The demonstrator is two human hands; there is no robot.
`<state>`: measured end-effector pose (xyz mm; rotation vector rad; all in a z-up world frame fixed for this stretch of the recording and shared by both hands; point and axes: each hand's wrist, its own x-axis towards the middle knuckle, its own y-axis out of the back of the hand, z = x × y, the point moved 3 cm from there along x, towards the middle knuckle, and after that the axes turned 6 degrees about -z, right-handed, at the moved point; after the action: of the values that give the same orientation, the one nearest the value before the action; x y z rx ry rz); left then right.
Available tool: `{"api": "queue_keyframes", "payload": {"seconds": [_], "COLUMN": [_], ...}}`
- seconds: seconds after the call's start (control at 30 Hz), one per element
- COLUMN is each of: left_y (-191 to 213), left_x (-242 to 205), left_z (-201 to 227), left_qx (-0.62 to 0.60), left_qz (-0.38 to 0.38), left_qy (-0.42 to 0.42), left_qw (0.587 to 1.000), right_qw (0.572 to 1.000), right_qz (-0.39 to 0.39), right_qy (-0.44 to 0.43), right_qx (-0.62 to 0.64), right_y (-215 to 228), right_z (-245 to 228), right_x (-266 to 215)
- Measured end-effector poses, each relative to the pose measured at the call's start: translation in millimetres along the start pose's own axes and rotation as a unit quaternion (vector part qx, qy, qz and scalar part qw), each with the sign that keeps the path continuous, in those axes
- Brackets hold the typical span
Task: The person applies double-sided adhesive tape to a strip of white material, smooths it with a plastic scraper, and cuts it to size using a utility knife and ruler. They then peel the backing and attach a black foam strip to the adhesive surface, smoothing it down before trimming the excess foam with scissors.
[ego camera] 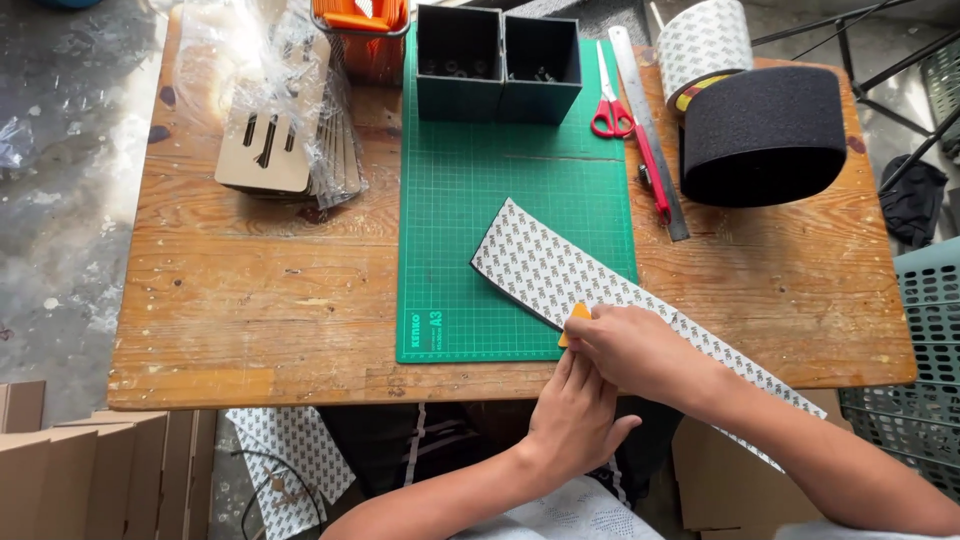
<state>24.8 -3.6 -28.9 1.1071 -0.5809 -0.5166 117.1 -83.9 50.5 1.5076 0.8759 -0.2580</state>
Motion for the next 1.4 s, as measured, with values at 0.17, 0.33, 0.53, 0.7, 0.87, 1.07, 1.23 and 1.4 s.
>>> {"api": "queue_keyframes", "payload": {"seconds": [0.17, 0.33, 0.53, 0.7, 0.87, 1.07, 1.23, 1.4], "left_y": [6.9, 15.8, 27.7, 55.1, 67.9, 54.7, 42.4, 43.5], "left_x": [-1.0, -2.8, -1.4, 2.2, 7.5, 12.9, 9.3, 10.5], "left_z": [0.2, -1.2, -9.5, -13.4, -23.8, -19.7, -19.3, -19.2], "left_qx": [-0.013, 0.026, -0.036, -0.089, -0.113, -0.123, -0.129, -0.158], "left_qz": [0.025, 0.022, 0.055, 0.060, 0.094, 0.112, 0.072, 0.069], "left_qy": [0.014, 0.008, -0.004, -0.023, -0.043, -0.108, -0.098, -0.087], "left_qw": [1.000, 0.999, 0.998, 0.994, 0.988, 0.980, 0.984, 0.981], "right_qw": [1.000, 0.993, 0.983, 0.961, 0.972, 0.992, 0.996, 0.997], "right_qz": [-0.006, 0.070, 0.093, 0.145, 0.169, 0.034, -0.009, -0.003], "right_qy": [0.009, 0.063, 0.079, 0.105, 0.061, -0.055, -0.034, -0.003], "right_qx": [0.007, 0.070, 0.134, 0.212, 0.150, 0.107, 0.077, 0.082], "right_y": [8.7, 24.5, 63.4, 79.0, 81.1, 36.4, 39.5, 63.6], "right_z": [-16.5, -37.6, -63.9, -54.5, -18.1, 18.1, 9.5, -20.4], "right_x": [19.1, 61.0, 108.0, 93.5, 31.1, -1.5, 22.3, 54.9]}}
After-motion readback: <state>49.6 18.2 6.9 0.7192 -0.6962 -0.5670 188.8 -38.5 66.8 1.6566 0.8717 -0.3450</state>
